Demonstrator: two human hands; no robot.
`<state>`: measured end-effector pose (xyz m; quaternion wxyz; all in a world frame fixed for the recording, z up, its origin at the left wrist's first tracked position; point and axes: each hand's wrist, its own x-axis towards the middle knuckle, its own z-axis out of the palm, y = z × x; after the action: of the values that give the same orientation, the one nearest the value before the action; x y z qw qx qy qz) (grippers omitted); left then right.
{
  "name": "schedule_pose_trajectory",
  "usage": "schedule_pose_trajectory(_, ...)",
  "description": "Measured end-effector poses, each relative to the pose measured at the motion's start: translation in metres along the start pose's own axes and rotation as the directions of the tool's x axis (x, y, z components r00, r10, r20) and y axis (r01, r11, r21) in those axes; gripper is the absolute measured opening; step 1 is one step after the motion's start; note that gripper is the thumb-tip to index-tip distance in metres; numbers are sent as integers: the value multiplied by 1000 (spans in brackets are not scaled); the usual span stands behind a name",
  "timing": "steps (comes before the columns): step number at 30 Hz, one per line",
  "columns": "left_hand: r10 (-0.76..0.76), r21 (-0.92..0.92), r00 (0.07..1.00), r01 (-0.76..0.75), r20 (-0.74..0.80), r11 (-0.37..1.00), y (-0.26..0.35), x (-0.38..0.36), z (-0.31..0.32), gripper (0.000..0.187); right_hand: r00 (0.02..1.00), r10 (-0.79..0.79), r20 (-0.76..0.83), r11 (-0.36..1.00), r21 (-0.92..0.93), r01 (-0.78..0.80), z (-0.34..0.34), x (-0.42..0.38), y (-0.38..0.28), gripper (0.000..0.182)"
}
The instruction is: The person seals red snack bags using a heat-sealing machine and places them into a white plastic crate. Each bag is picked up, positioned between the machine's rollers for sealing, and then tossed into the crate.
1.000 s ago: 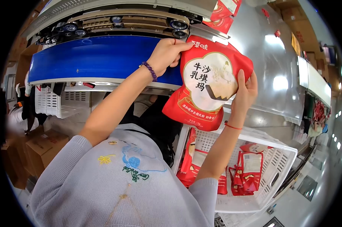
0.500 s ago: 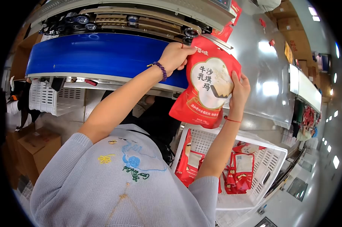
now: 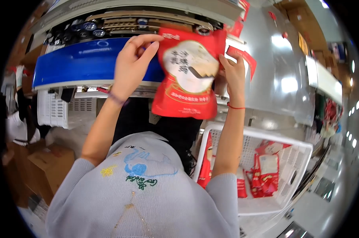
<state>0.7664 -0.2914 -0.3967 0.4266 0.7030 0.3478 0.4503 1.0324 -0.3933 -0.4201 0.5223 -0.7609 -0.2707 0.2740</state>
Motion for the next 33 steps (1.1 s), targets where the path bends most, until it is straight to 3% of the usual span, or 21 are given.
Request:
schedule_pose_trajectory(1,5,-303,984,50,178,952,17,-12,-6,19,999,-24,23,996,92,22,0,-13,1,42)
schedule_pose_trajectory(2,74,-486,934,113,350,867,56,-26,-14,20,998,-48,34,982,184,41,-2,-29,-2,39)
schedule_pose_trajectory(3,82,-454,758,297,647,840,90,-33,-36,20,996,-65,67,970,238,47,-8,-46,-1,35)
schedule_pose_trajectory(4,289,-552,600,314,746,772,107,-43,-39,20,998,-32,59,975,223,18,-16,-68,-3,30)
schedule_pose_trajectory(6,632,-730,373,435,680,528,133,-58,-31,19,996,-67,58,941,336,43,-49,-104,24,26)
schedule_pose_trajectory(7,733,-755,313,520,603,399,144,-65,-23,19,999,-46,-26,939,341,52,-65,-127,38,25)
schedule_pose_trajectory(9,811,-724,247,630,531,282,155,-75,-12,18,969,63,-241,944,331,21,-97,-172,70,28)
schedule_pose_trajectory(13,820,-646,199,723,537,247,162,-86,13,18,711,313,-630,932,349,-101,-149,-268,147,33)
schedule_pose_trajectory(16,836,-611,154,753,526,246,163,-90,26,18,610,416,-675,893,431,-132,-189,-340,219,36)
schedule_pose_trajectory(18,849,-594,107,759,517,266,162,-90,32,18,486,572,-661,819,428,-382,-203,-373,267,39)
schedule_pose_trajectory(20,841,-568,63,764,538,306,148,-82,36,19,597,594,-539,764,146,-629,-212,-399,313,47)
schedule_pose_trajectory(22,836,-568,13,740,549,362,131,-63,37,19,770,542,-336,755,-208,-622,-183,-388,299,62)
schedule_pose_trajectory(24,747,-598,54,638,663,484,112,-48,30,20,784,620,-36,763,-203,-613,-150,-370,252,78)
schedule_pose_trajectory(26,561,-587,215,478,799,653,100,-47,20,21,801,591,-98,699,-435,-568,-129,-365,272,73)
schedule_pose_trajectory(27,459,-545,295,409,838,732,98,-53,15,21,802,588,-106,697,-436,-569,-121,-368,289,73)
schedule_pose_trajectory(29,275,-442,394,440,877,781,90,-65,11,23,828,436,-353,429,-727,-536,-107,-366,314,50)
schedule_pose_trajectory(30,186,-405,439,481,879,778,87,-68,11,24,842,415,-346,436,-736,-517,-105,-360,308,50)
schedule_pose_trajectory(33,69,-238,402,389,913,890,77,-73,16,19,901,237,-363,517,-738,-433,-103,-327,243,24)
